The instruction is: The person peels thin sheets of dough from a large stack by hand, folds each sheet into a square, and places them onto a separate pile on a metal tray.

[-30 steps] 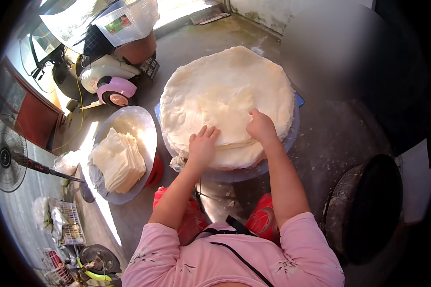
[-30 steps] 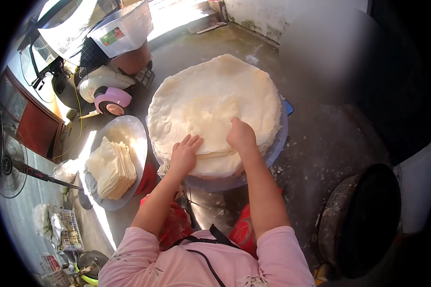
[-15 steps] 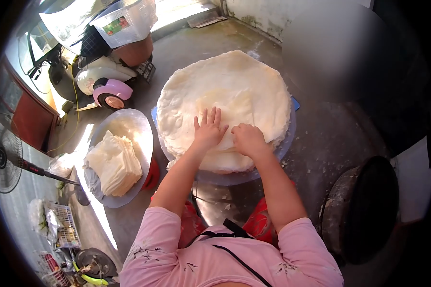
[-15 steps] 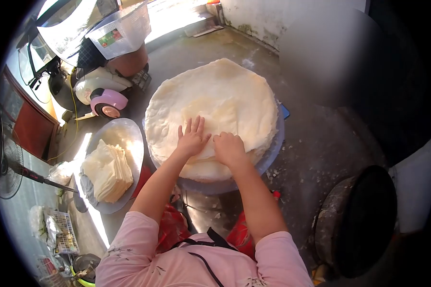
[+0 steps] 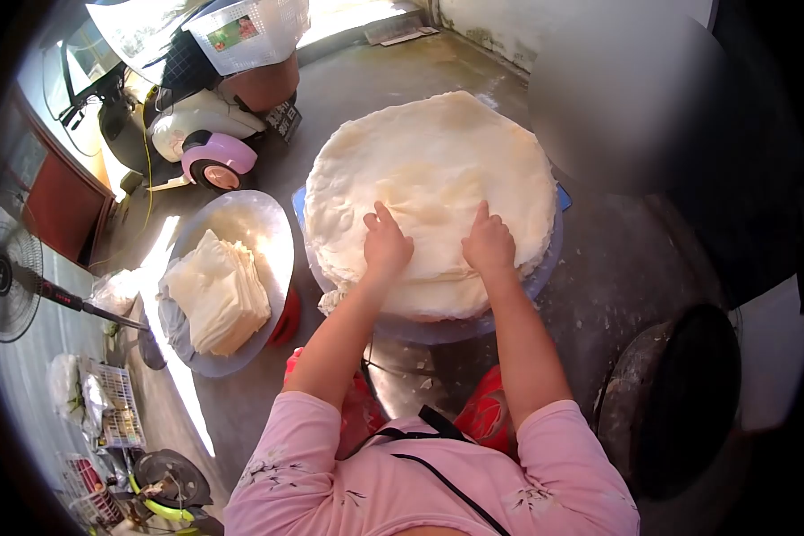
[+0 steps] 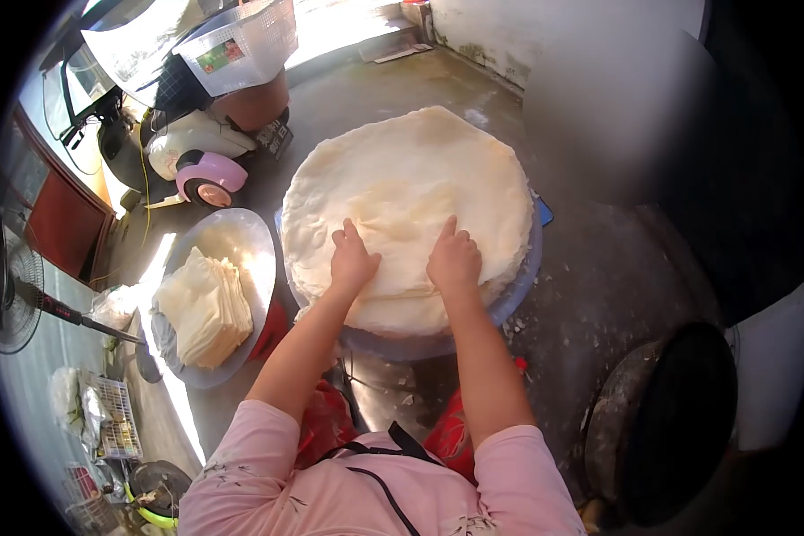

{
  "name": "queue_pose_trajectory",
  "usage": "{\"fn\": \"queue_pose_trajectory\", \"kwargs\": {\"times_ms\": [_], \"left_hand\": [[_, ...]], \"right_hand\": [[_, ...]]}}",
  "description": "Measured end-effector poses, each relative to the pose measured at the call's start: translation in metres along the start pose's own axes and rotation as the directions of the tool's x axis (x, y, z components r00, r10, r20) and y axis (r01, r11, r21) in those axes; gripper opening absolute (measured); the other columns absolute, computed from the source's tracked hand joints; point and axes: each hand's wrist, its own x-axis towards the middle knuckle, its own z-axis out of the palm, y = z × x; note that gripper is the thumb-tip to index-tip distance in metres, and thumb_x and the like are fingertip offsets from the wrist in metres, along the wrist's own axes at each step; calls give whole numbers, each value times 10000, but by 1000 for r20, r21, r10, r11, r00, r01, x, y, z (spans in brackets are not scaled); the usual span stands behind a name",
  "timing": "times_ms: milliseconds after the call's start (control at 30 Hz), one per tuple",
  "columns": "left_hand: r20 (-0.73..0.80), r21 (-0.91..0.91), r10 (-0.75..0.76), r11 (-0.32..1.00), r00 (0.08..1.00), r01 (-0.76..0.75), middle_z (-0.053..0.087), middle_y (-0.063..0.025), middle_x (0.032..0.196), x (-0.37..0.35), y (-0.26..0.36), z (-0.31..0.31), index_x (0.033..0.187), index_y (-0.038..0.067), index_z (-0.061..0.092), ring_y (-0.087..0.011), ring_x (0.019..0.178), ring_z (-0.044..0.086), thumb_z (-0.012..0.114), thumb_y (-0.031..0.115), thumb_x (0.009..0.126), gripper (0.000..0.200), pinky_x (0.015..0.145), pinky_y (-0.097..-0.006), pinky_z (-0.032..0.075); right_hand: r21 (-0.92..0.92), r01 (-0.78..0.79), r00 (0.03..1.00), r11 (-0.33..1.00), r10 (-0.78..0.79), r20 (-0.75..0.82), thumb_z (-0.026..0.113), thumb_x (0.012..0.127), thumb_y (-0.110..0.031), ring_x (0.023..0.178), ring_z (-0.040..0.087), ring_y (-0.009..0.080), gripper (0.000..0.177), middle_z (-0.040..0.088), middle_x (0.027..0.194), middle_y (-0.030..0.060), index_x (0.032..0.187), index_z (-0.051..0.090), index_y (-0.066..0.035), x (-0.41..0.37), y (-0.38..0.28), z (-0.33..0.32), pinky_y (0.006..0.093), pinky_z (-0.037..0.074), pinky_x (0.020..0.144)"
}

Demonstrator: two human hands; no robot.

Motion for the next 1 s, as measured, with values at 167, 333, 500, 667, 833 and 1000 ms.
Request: {"fn": "queue_pose_trajectory", "kwargs": {"times_ms": [167, 333, 500, 667, 833, 1000], "left_hand": [[660, -733, -25, 198, 751, 651, 597, -192, 989, 30, -28, -13, 1129, -81, 454, -320, 883, 610, 637, 12, 697, 478, 802, -430, 510], [677, -691, 222, -136, 702, 710, 560, -205, 1098, 4, -40, -92, 1170, -79, 443, -329, 989, 586, 586, -45, 693, 499, 894, -464, 476], [613, -703, 209, -294, 762, 647, 502, -232, 1187, -40, -97, -167, 1254, -74, 369, -340, 1072, 542, 550, -35, 700, 584, 952, -490, 429], [445, -836, 46, -338, 894, 433, 531, -181, 1147, -62, -168, -240, 1218, -8, 414, -325, 1062, 547, 541, -54, 690, 545, 935, -479, 454], [60, -998, -117, -34, 991, 57, 536, -143, 1168, -63, -261, -295, 1248, 35, 424, -261, 1052, 561, 526, -55, 708, 556, 905, -418, 486], [75, -980, -364, 144, 929, 135, 568, -140, 1120, -82, -356, -273, 1240, -10, 429, -237, 992, 591, 521, -37, 733, 516, 874, -366, 493]], "right_hand": [[299, -98, 981, 949, 41, 189, 658, 716, -156, 841, 610, 281, 533, 605, 883, 161, 1177, 458, 23, 22, 22, 4, 359, 495, 751], [891, -212, 948, 402, -135, 287, 668, 719, -69, 768, 607, 170, 451, 594, 841, 85, 1131, 491, -16, 0, -7, -39, 267, 477, 682], [928, -76, 916, 364, -342, 209, 660, 728, -33, 693, 586, 109, 490, 574, 862, 56, 1183, 476, -34, -43, -91, -76, 228, 469, 637], [950, 66, 805, 305, -579, 130, 642, 758, -33, 708, 605, 124, 513, 568, 969, 87, 1234, 454, -67, -48, -195, -56, 239, 488, 603], [962, 256, 702, 100, -703, -113, 611, 791, -63, 629, 604, 124, 491, 591, 1037, 120, 1247, 432, -91, -58, -311, -10, 261, 475, 565], [932, 272, 649, 240, -761, 7, 618, 765, -57, 727, 612, 265, 505, 593, 1053, 177, 1237, 448, -116, -82, -369, 80, 358, 477, 741]]}}
